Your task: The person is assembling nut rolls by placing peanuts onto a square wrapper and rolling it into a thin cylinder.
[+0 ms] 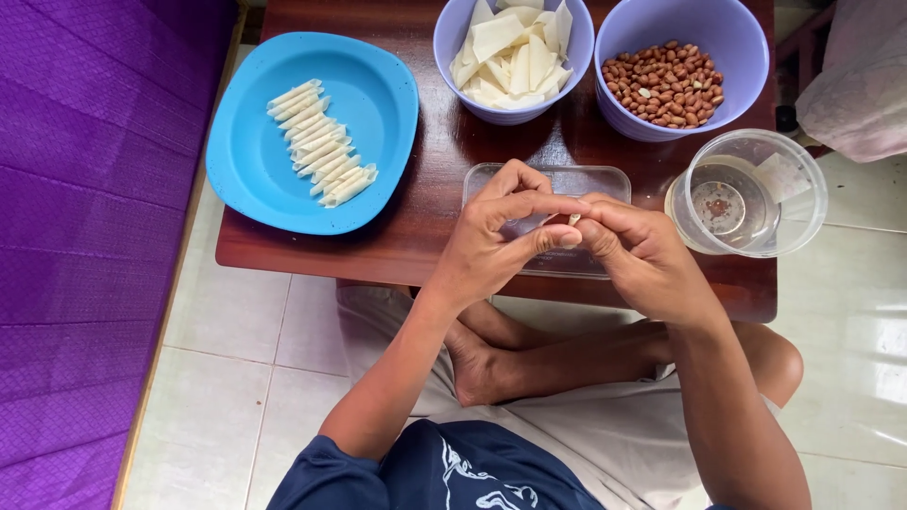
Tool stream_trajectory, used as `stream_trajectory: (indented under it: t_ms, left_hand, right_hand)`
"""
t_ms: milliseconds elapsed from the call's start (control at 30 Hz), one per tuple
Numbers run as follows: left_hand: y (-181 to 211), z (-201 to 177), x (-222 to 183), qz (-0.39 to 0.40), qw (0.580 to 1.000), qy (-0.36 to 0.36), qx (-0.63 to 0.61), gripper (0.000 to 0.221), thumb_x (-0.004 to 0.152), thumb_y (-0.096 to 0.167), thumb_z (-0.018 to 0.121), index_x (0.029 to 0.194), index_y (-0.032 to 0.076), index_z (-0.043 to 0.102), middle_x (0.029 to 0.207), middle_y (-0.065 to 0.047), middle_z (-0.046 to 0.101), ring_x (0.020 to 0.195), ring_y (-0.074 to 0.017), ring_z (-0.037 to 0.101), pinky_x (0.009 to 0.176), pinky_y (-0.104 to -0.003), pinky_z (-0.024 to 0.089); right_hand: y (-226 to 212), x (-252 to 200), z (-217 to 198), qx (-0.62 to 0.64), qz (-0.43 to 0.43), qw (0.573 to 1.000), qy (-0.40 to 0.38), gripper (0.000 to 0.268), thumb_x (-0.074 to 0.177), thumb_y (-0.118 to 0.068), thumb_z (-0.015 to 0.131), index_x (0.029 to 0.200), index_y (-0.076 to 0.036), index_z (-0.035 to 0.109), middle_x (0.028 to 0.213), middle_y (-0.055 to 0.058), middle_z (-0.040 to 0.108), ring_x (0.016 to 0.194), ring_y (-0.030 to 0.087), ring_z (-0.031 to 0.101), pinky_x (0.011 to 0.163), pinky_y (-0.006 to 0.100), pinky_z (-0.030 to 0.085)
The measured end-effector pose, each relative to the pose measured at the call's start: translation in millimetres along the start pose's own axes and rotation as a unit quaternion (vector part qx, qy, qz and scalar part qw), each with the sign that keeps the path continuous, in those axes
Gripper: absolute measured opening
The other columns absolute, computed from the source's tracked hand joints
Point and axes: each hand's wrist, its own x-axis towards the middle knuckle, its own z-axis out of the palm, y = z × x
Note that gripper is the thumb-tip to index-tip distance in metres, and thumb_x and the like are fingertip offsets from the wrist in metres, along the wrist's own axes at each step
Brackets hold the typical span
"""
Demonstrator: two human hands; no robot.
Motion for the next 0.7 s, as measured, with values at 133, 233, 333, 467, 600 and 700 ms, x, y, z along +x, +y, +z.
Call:
stream_trajectory:
  t_ms: [133, 233, 333, 467, 600, 700]
  left_hand:
    - [4, -9, 9, -0.008, 1.0, -0.02, -0.011, 0.014, 0.095, 0.02, 0.078, 0.108, 0.022, 0.079, 0.094, 0.0, 0.054, 0.089, -0.0092, 0.051, 0.088, -0.031, 0.047]
    - [5, -15, 14, -0.007, 1.0, -0.014, 0.008, 0.009, 0.098, 0.024, 0.074, 0.105, 0.02, 0.078, 0.091, 0.002, 0.056, 0.091, -0.01, 0.055, 0.087, -0.03, 0.047]
    - [-2, -14, 9, 0.009, 0.999, -0.04, 0.008, 0.022, 0.09, 0.023, 0.082, 0.112, 0.021, 0.078, 0.1, 0.0, 0.058, 0.094, -0.01, 0.056, 0.09, -0.031, 0.048]
    - [-14, -6, 0, 0.002, 0.997, 0.067, 0.037, 0.01, 0.097, 0.024, 0.074, 0.099, 0.015, 0.078, 0.089, -0.003, 0.062, 0.082, -0.0096, 0.057, 0.077, -0.028, 0.048]
    - [-7, 13, -10, -0.059, 0.994, 0.088, -0.017, 0.013, 0.1, 0.024, 0.071, 0.099, 0.012, 0.077, 0.088, -0.006, 0.069, 0.078, -0.0095, 0.062, 0.07, -0.024, 0.05]
    - [-8, 19, -9, -0.063, 0.991, 0.1, -0.063, 0.011, 0.099, 0.019, 0.073, 0.099, 0.009, 0.077, 0.087, -0.008, 0.069, 0.082, -0.0074, 0.062, 0.076, -0.025, 0.054]
  right_hand:
    - [5, 2, -1, -0.025, -0.017, 0.999, -0.017, 0.028, 0.11, -0.007, 0.049, 0.093, 0.002, 0.069, 0.09, 0.014, 0.065, 0.085, 0.02, 0.056, 0.085, 0.04, 0.049]
    - [8, 2, 0, -0.042, -0.028, 0.999, -0.011, 0.026, 0.109, -0.007, 0.05, 0.096, 0.002, 0.069, 0.097, 0.016, 0.069, 0.088, 0.023, 0.06, 0.087, 0.042, 0.048]
    - [13, 0, 5, -0.027, -0.004, 1.0, 0.01, 0.026, 0.109, -0.009, 0.051, 0.092, 0.002, 0.067, 0.093, 0.014, 0.065, 0.086, 0.021, 0.056, 0.086, 0.039, 0.048]
    - [22, 3, 11, 0.016, -0.004, 0.998, 0.062, 0.026, 0.111, -0.011, 0.049, 0.099, 0.004, 0.066, 0.114, 0.019, 0.066, 0.103, 0.021, 0.058, 0.096, 0.038, 0.046]
    - [21, 9, 28, 0.151, 0.006, 0.98, 0.129, 0.025, 0.114, -0.018, 0.046, 0.106, 0.0, 0.063, 0.135, 0.015, 0.056, 0.119, 0.015, 0.051, 0.107, 0.031, 0.042]
    - [22, 12, 39, 0.187, -0.001, 0.972, 0.144, 0.026, 0.111, -0.02, 0.049, 0.107, 0.001, 0.063, 0.139, 0.018, 0.053, 0.124, 0.019, 0.054, 0.113, 0.033, 0.043]
